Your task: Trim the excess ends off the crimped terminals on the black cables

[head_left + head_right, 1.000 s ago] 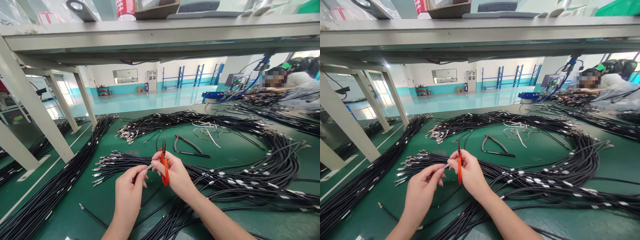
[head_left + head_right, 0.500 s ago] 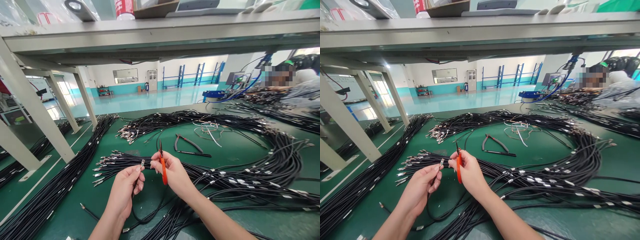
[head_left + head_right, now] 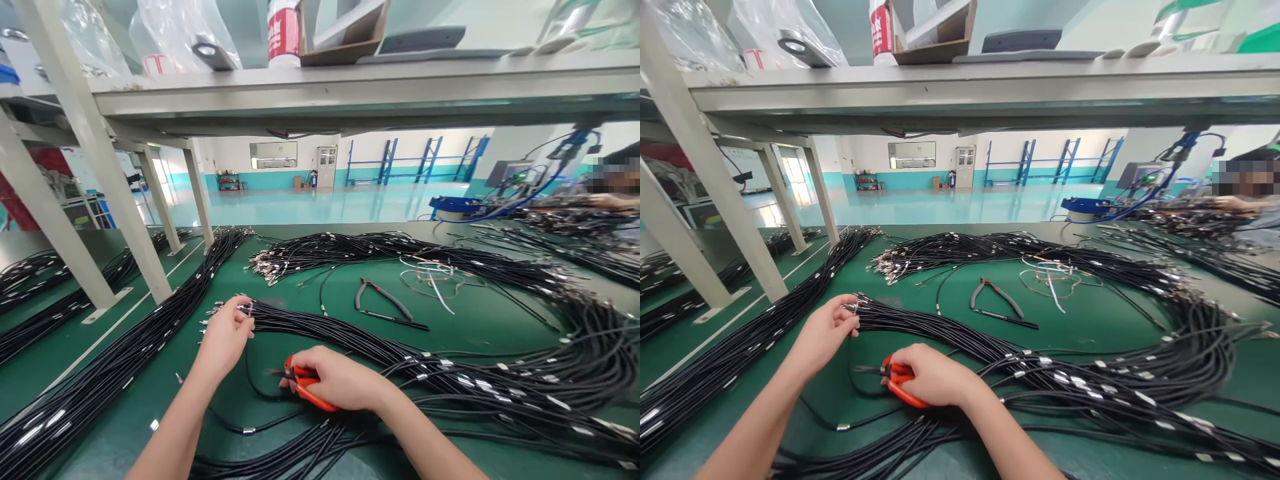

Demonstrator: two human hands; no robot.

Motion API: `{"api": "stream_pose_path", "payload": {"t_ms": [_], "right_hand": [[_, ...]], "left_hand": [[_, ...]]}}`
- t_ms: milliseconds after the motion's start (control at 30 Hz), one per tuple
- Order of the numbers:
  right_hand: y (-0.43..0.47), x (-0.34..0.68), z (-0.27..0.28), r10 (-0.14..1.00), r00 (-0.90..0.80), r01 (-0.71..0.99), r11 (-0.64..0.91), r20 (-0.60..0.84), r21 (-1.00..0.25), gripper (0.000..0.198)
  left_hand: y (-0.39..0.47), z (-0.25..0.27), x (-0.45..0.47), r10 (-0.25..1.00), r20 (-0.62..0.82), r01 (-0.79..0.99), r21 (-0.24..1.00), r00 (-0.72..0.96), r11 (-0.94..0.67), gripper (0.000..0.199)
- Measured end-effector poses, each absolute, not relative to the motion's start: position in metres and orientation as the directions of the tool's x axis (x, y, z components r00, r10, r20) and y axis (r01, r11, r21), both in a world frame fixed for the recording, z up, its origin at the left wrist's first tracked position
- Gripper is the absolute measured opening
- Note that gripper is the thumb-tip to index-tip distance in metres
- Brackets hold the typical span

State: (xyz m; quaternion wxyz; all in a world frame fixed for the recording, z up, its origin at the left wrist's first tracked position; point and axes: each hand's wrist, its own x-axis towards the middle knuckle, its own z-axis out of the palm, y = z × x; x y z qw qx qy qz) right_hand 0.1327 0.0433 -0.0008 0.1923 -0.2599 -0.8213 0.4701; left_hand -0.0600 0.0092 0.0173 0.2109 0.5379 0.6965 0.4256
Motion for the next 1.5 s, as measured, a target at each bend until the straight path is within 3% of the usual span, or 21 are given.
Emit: {"api": "stream_pose_path", "payload": {"t_ms": [100,167,233,333,400,467,533,633,733,1033,1133,1333,1500], "right_hand": [[0.039,0.133,0.002,0.452,-0.892,0.252,0.446,-0.027,-0.859,0.017],[0.039,0.135,0.003,0.42,-0.907,0.246,0.452,-0.038,-0.857,0.021],[0.04,0.136,0.004,0.376,-0.924,0.244,0.439,-0.07,-0.865,0.024],[0.042,0.139,0.004,0.313,-0.937,0.277,0.387,-0.157,-0.88,0.021],[0.042,0.138,0.003,0.305,-0.935,0.289,0.358,-0.181,-0.888,0.018],[0.044,0.135,0.001,0.37,-0.92,0.267,0.352,-0.129,-0.897,0.017],[0.048,0.129,-0.003,0.543,-0.839,0.259,0.414,0.009,-0.873,0.016],[0.058,0.125,-0.013,0.76,-0.589,0.438,0.586,0.275,-0.682,0.018],[0.068,0.126,-0.024,0.764,-0.509,0.607,0.646,0.398,-0.463,0.02],[0.08,0.117,-0.039,0.57,-0.602,0.668,0.744,0.56,-0.039,0.026],[0.083,0.117,-0.041,0.575,-0.562,0.687,0.725,0.594,-0.052,0.023],[0.085,0.121,-0.04,0.625,-0.512,0.66,0.725,0.59,-0.195,0.022],[0.085,0.124,-0.04,0.694,-0.422,0.61,0.693,0.583,-0.384,0.017]], "left_hand": [[0.0,0.029,-0.073,0.918,0.207,0.872,0.437,-0.338,0.222,0.038],[-0.009,0.033,-0.072,0.904,0.283,0.923,0.306,-0.321,0.232,0.037],[-0.021,0.031,-0.065,0.933,0.297,0.947,0.303,-0.202,0.108,0.033],[-0.041,0.018,-0.048,0.983,0.176,0.931,0.348,0.047,-0.107,0.034],[-0.054,0.006,-0.041,0.995,0.045,0.948,0.303,0.084,-0.093,0.032],[-0.067,-0.006,-0.038,0.997,-0.053,0.973,0.227,0.05,-0.036,0.029],[-0.076,-0.014,-0.038,0.995,-0.104,0.984,0.179,0.013,0.006,0.028],[-0.082,-0.019,-0.04,0.99,-0.137,0.987,0.155,-0.03,0.051,0.03],[-0.081,-0.016,-0.039,0.989,-0.145,0.986,0.157,-0.039,0.062,0.032],[-0.061,-0.003,-0.047,0.993,-0.115,0.918,0.394,0.003,0.043,0.02],[-0.048,-0.003,-0.05,0.999,-0.044,0.885,0.466,0.027,-0.003,0.018],[0.0,-0.006,-0.053,1.0,0.028,0.73,0.684,-0.007,-0.014,0.02],[0.01,-0.006,-0.06,0.998,0.061,0.735,0.677,-0.036,-0.015,0.021]]}}
